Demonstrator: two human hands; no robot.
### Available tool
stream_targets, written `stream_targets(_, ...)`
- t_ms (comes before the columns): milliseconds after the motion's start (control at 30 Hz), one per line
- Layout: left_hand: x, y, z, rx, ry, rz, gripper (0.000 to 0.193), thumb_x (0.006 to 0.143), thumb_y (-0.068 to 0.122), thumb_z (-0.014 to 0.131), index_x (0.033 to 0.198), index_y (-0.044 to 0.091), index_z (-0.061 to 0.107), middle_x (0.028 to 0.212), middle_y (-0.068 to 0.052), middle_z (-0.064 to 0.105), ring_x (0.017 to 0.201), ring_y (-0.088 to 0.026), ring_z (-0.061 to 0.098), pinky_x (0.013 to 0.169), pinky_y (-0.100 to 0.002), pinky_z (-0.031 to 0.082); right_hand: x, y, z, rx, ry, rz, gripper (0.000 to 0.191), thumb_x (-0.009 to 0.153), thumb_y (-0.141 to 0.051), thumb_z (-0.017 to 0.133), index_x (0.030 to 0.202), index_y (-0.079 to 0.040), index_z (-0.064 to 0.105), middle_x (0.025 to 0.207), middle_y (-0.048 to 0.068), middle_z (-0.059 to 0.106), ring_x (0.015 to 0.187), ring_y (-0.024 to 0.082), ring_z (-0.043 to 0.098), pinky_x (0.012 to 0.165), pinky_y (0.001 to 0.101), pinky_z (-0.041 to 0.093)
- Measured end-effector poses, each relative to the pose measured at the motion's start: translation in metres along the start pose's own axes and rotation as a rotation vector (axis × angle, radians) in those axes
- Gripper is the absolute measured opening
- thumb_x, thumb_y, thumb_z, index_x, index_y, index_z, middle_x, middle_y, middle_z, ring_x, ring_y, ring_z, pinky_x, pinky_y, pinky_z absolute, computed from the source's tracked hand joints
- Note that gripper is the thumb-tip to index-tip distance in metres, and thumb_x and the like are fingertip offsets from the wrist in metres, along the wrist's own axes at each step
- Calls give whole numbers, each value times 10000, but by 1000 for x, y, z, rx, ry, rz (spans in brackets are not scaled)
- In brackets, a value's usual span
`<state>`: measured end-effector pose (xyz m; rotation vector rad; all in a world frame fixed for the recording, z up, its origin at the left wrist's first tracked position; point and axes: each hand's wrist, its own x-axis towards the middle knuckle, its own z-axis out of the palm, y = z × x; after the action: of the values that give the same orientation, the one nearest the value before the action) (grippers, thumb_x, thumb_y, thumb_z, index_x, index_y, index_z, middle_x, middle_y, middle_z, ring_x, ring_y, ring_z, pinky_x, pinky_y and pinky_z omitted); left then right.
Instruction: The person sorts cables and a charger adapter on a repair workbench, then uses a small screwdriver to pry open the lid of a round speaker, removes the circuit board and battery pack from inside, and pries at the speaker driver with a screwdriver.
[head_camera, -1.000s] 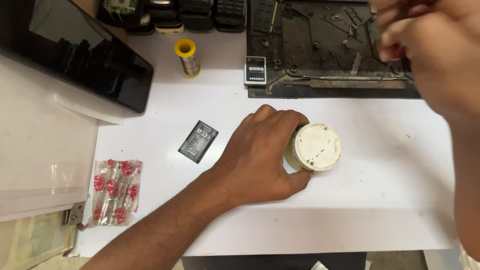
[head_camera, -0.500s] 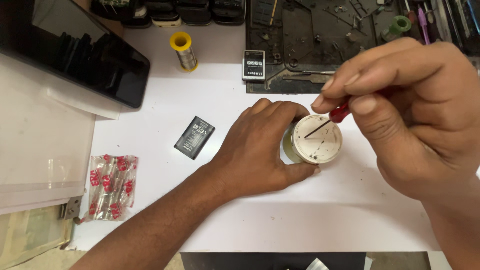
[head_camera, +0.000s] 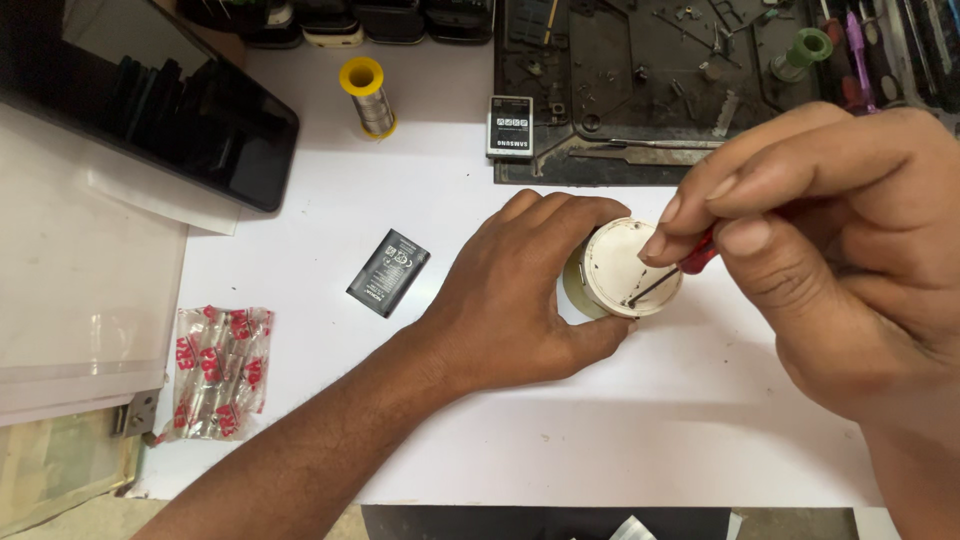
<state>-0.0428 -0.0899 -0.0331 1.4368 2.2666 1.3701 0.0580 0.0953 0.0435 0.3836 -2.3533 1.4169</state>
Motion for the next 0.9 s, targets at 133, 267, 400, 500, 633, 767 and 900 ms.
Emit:
stream_targets(133, 0, 0, 0, 1, 11, 5, 638, 731, 282, 847, 1280, 98, 578, 1116, -64, 655, 1029, -260, 608, 894, -421, 500, 0, 0, -1, 2, -1, 10, 118, 1076, -25, 492, 1168, 1, 423, 1124, 183, 615, 935, 204, 734, 870, 320, 617)
stream_targets(267, 0, -1, 0, 5, 17, 11, 649, 727, 281, 847, 1286, 95, 575, 1115, -68, 654, 1035, -266, 608, 898, -424, 501, 0, 0, -1, -12, -15, -2, 121, 1075, -21, 488, 1171, 4, 418, 1119, 187, 614, 943, 209, 735, 868, 318, 624)
stream_targets(400, -1, -2, 1, -1, 19, 12, 646, 727, 281, 847, 1283, 95, 576, 1119, -68, 656, 1039, -269, 608, 896, -424, 501, -1, 1, -1, -27, -15, -8, 120, 1067, -19, 486, 1159, 9, 414, 1108, 190, 614, 973, 219, 737, 854, 316, 621)
stream_targets(500, -1, -1, 0, 1, 18, 7, 647, 721, 280, 849, 1279, 98, 578, 1119, -68, 655, 1042, -269, 609, 891, -426, 500, -3, 2, -1, -41, -18, -17, 120, 1061, -6, 489, 1159, 17, 425, 1107, 189, 618, 994, 233, 738, 855, 325, 606)
stream_targets(633, 0, 0, -1, -7, 9, 3, 642, 722, 294, 857, 1272, 107, 583, 1117, -60, 660, 1044, -260, 613, 892, -424, 500, -7, 1, -2, -62, -78, -79, 155, 1046, -28, 521, 1184, 42, 504, 1073, 181, 662, 939, 229, 729, 854, 328, 628)
stream_targets(767, 0, -1, -1, -15, 10, 4, 649, 693, 295, 858, 1257, 110, 595, 1131, -66, 661, 1021, -260, 610, 870, -422, 505, 0, 1, -12, -294, -189, -159, 218, 997, -98, 554, 1133, 66, 598, 931, 143, 736, 812, 193, 724, 715, 308, 596)
stream_targets(900, 1, -3, -1, -12, 4, 4, 653, 711, 293, 840, 1279, 93, 587, 1127, -74, 654, 1019, -254, 615, 866, -418, 519, -1, -8, -19, -525, -197, -158, 271, 999, -240, 620, 1086, 16, 642, 879, 120, 707, 711, 190, 691, 646, 304, 559)
